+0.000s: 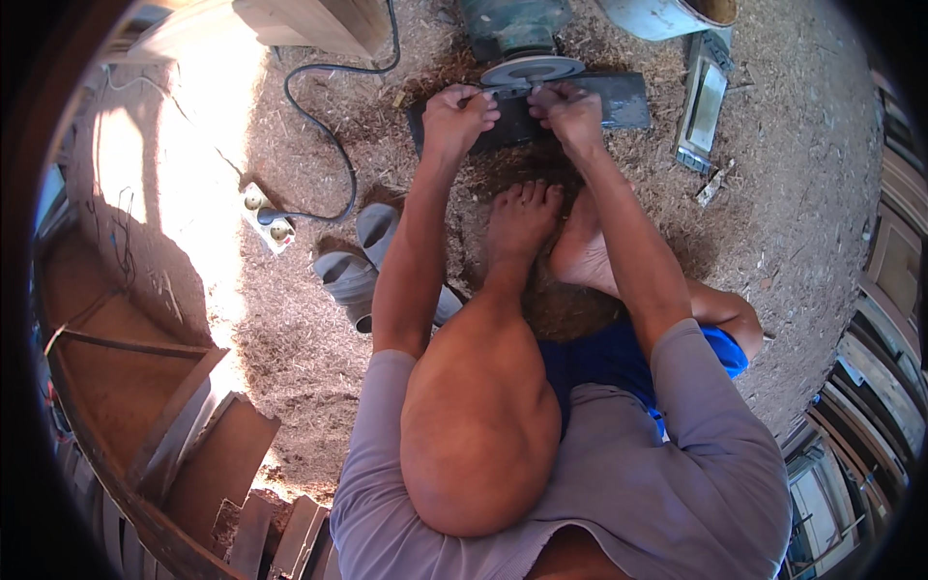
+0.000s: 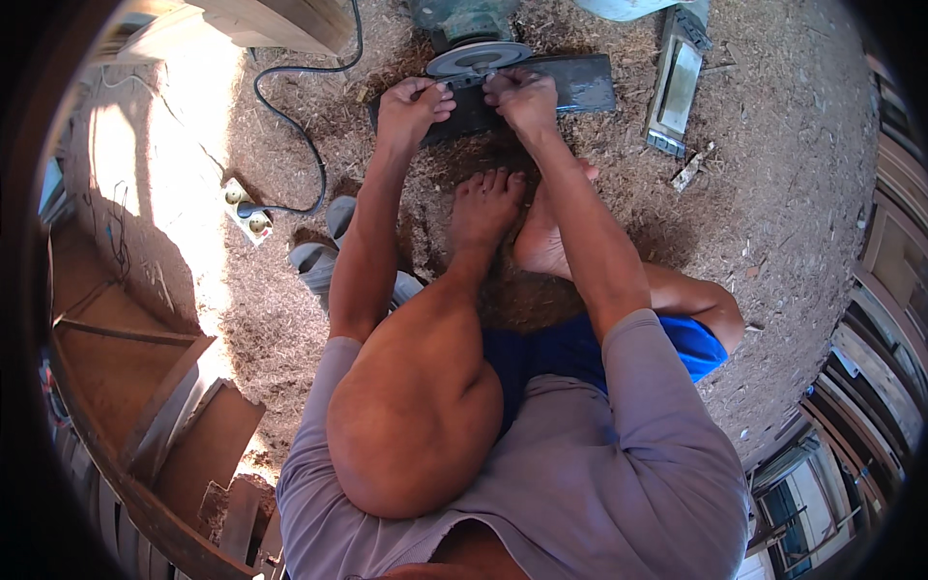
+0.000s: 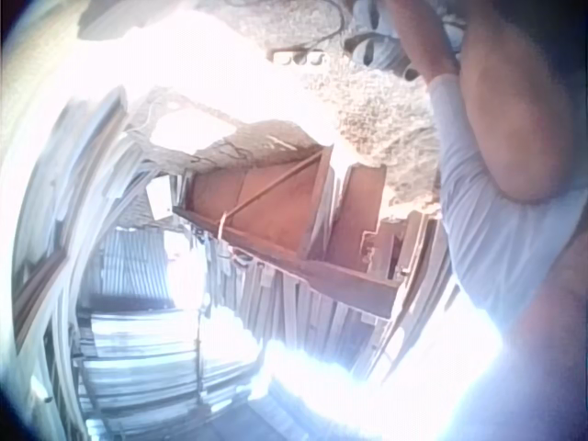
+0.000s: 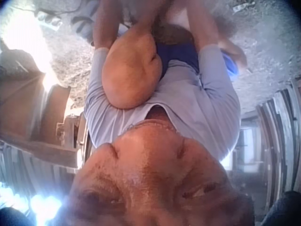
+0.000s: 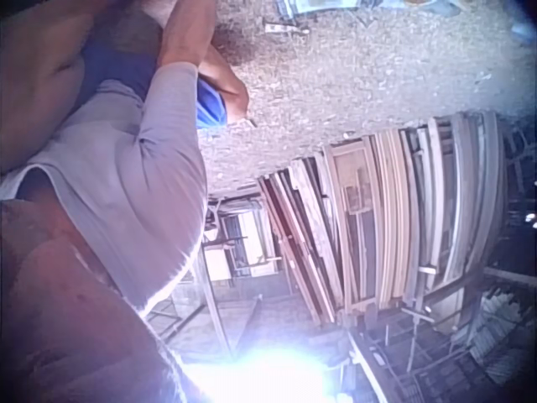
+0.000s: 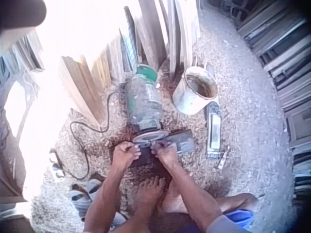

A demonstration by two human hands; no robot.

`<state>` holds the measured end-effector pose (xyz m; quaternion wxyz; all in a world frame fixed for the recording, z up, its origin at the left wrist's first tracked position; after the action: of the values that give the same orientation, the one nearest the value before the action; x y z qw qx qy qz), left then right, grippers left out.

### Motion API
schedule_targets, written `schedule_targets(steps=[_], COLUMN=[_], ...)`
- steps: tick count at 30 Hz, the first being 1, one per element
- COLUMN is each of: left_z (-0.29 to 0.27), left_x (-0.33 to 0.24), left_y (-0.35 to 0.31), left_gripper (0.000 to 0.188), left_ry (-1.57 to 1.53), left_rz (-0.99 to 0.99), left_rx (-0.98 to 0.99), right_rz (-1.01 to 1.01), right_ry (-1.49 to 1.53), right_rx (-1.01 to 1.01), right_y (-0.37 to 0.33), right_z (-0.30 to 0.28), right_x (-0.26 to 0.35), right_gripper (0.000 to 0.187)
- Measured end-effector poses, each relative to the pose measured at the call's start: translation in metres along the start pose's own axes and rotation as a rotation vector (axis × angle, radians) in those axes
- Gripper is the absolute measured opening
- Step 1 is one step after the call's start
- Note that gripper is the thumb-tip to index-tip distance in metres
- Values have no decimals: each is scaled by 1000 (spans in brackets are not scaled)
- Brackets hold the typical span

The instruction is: The person sharpens a metal planer blade by holding it against a spinning grinding wheel, occasionally dipping the blade into a bucket of water to cool it.

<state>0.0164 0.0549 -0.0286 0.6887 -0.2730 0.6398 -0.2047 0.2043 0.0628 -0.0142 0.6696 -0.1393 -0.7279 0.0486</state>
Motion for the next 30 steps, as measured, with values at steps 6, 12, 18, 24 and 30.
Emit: schedule_targets(steps=[6, 12, 18, 24, 30], left_z=[6, 12, 17, 21, 17], left_x=[0, -1, -3, -2, 0], left_y=[1, -2, -3, -1, -2], left_gripper=[18, 17, 17, 16, 15], left_ry=[-58, -81, -83, -78, -149], left_rz=[-1, 15, 18, 24, 70], left_rx=[25, 26, 50, 53, 48], right_rz=[1, 26, 32, 44, 27], right_ry=[84, 112, 160, 191, 166], right_rx=[-24, -53, -100, -156, -175], right_y=[-2, -2, -2, -3, -5], right_z=[-2, -5, -7, -8, -3], right_x=[-1, -4, -8, -10, -6], right_gripper=[11, 11, 8, 8, 8])
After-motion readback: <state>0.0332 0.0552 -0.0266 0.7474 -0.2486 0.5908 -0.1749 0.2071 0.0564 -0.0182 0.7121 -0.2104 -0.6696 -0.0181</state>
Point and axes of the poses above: each hand's wrist, its own y-axis towards the middle knuckle, its own z-axis out of the palm, x = y × z, the point moved 5 cm from there along y, towards the middle knuckle, and after that the axes turned 12 degrees about -z, right-handed, at the moved point
